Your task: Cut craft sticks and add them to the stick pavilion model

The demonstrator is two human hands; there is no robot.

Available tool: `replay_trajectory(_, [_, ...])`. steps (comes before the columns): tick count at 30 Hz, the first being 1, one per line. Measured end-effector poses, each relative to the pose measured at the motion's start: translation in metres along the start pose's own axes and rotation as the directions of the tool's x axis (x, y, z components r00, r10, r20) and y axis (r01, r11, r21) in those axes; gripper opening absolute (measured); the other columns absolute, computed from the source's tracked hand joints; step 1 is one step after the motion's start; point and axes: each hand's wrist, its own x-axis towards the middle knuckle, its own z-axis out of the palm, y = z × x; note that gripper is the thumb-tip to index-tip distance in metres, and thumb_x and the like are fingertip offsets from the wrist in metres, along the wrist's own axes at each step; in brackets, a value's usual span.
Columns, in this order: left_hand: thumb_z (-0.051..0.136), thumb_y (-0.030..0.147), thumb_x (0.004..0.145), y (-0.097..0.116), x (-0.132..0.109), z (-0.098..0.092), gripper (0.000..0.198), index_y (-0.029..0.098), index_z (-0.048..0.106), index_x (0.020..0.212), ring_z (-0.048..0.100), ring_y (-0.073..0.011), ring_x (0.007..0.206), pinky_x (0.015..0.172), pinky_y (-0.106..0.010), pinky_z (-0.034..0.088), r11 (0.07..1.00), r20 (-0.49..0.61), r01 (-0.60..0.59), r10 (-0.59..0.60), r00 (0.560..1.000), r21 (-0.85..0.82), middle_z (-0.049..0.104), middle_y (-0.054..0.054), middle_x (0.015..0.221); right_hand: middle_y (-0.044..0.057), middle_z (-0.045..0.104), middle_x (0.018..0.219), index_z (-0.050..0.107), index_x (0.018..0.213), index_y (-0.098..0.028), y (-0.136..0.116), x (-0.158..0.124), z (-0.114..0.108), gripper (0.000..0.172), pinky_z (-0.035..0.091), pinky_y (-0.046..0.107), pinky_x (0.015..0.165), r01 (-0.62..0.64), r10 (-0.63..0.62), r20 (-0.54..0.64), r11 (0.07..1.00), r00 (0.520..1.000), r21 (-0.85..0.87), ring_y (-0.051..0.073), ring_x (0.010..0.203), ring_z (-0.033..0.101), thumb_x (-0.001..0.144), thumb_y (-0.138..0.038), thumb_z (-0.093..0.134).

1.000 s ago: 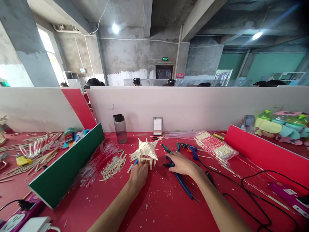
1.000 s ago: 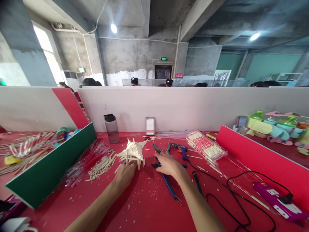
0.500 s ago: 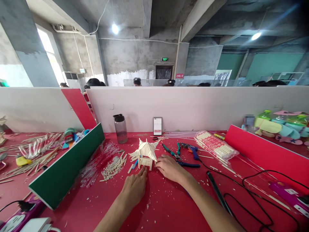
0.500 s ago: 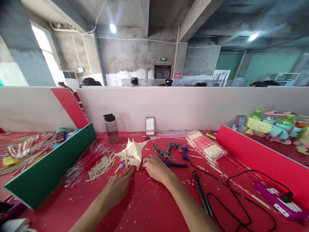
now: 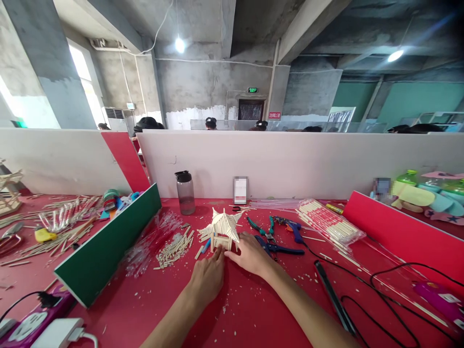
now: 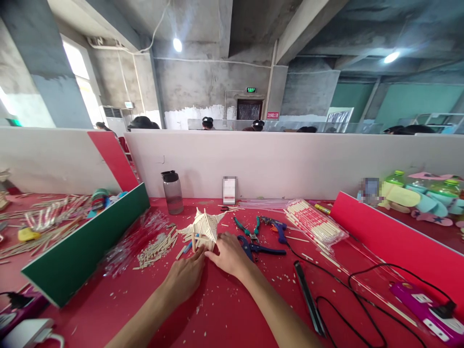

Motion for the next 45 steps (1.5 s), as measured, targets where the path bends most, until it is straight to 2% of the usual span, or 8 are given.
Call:
replay_trajectory(3, [0.039, 0.007, 0.085, 0.002, 0.005, 0.005, 0.064, 0.015, 0.036, 0.149, 0.071, -0.0286, 0.084, 0.062, -0.037, 0.054, 1.000, -0.025, 0.017, -0.017, 1.000, -0.005, 0.034, -0.021, 0.153, 0.012, 0.069, 0.112, 0.067, 0.111, -0.020, 0.003, 0.003, 0.007, 0.032, 0.038, 0.036, 0.095, 0.033, -0.029, 0.055, 0.997, 0.998, -0.069, 0.029, 0.108, 0.058, 0.092, -0.042, 0.055])
replay_trajectory(8, [0.039, 0.007, 0.084, 0.005, 0.012, 0.013, 0.069, 0.013, 0.029, 0.152, 0.070, -0.0279, 0.080, 0.060, -0.038, 0.054, 0.999, -0.041, 0.042, -0.042, 0.998, 0.008, 0.031, -0.022, 0.154, 0.012, 0.069, 0.113, 0.069, 0.110, -0.019, 0.006, 0.004, 0.006, 0.031, 0.036, 0.035, 0.099, -0.002, 0.014, 0.105, 0.993, 0.994, -0.115, 0.027, 0.113, 0.055, 0.094, -0.040, 0.052])
replay_trajectory(14, [0.041, 0.007, 0.082, 0.010, 0.024, 0.014, 0.070, 0.009, 0.030, 0.151, 0.070, -0.0278, 0.079, 0.060, -0.037, 0.054, 0.996, -0.041, 0.062, -0.059, 0.997, 0.057, 0.030, -0.024, 0.154, 0.011, 0.070, 0.113, 0.070, 0.112, -0.021, 0.011, 0.005, 0.002, 0.030, 0.035, 0.036, 0.099, -0.009, 0.019, 0.093, 0.994, 0.995, -0.108, 0.028, 0.113, 0.056, 0.092, -0.037, 0.054])
replay_trajectory(20, [0.044, 0.009, 0.083, 0.019, 0.027, 0.017, 0.070, 0.013, 0.031, 0.151, 0.068, -0.0222, 0.071, 0.059, -0.033, 0.053, 0.992, -0.056, 0.090, -0.085, 0.995, 0.091, 0.035, -0.025, 0.151, 0.009, 0.070, 0.113, 0.071, 0.112, -0.023, 0.019, 0.007, -0.002, 0.027, 0.040, 0.035, 0.096, 0.003, 0.002, 0.078, 0.998, 0.997, -0.056, 0.028, 0.110, 0.059, 0.090, -0.032, 0.057])
replay_trajectory(24, [0.044, 0.009, 0.083, 0.021, 0.021, 0.016, 0.071, 0.013, 0.030, 0.152, 0.068, -0.0218, 0.069, 0.058, -0.033, 0.053, 0.996, -0.046, 0.023, -0.019, 0.999, 0.082, 0.035, -0.025, 0.151, 0.009, 0.072, 0.110, 0.070, 0.114, -0.023, 0.026, 0.010, -0.004, 0.030, 0.044, 0.032, 0.092, -0.030, 0.029, 0.024, 0.999, 0.999, 0.042, 0.027, 0.106, 0.063, 0.087, -0.032, 0.060])
replay_trajectory(29, [0.042, 0.008, 0.083, 0.024, 0.019, 0.016, 0.067, 0.012, 0.035, 0.150, 0.068, -0.0245, 0.072, 0.058, -0.035, 0.053, 0.996, -0.059, 0.004, 0.002, 0.998, 0.089, 0.036, -0.027, 0.150, 0.007, 0.074, 0.105, 0.072, 0.112, -0.024, 0.031, 0.011, -0.006, 0.029, 0.046, 0.030, 0.088, -0.049, 0.042, 0.048, 0.989, 0.998, 0.140, 0.027, 0.102, 0.066, 0.089, -0.036, 0.058])
replay_trajectory(37, [0.042, 0.011, 0.086, 0.030, 0.025, 0.011, 0.063, 0.010, 0.037, 0.149, 0.068, -0.0231, 0.070, 0.061, -0.036, 0.056, 0.995, -0.043, 0.033, -0.029, 0.999, 0.098, 0.035, -0.028, 0.150, 0.009, 0.075, 0.103, 0.074, 0.110, -0.025, 0.028, 0.008, -0.005, 0.027, 0.047, 0.030, 0.084, -0.101, 0.092, 0.070, 0.984, 0.993, 0.143, 0.029, 0.097, 0.068, 0.088, -0.033, 0.061])
replay_trajectory(45, [0.043, 0.015, 0.089, 0.021, 0.017, 0.013, 0.051, 0.012, 0.051, 0.139, 0.067, -0.0219, 0.069, 0.053, -0.031, 0.051, 0.993, -0.078, -0.055, 0.063, 0.995, 0.103, 0.043, -0.026, 0.146, 0.007, 0.076, 0.103, 0.069, 0.121, -0.026, 0.027, 0.002, -0.012, 0.036, 0.048, 0.030, 0.084, -0.112, 0.085, 0.130, 0.969, 0.988, 0.220, 0.028, 0.099, 0.069, 0.089, -0.033, 0.055])
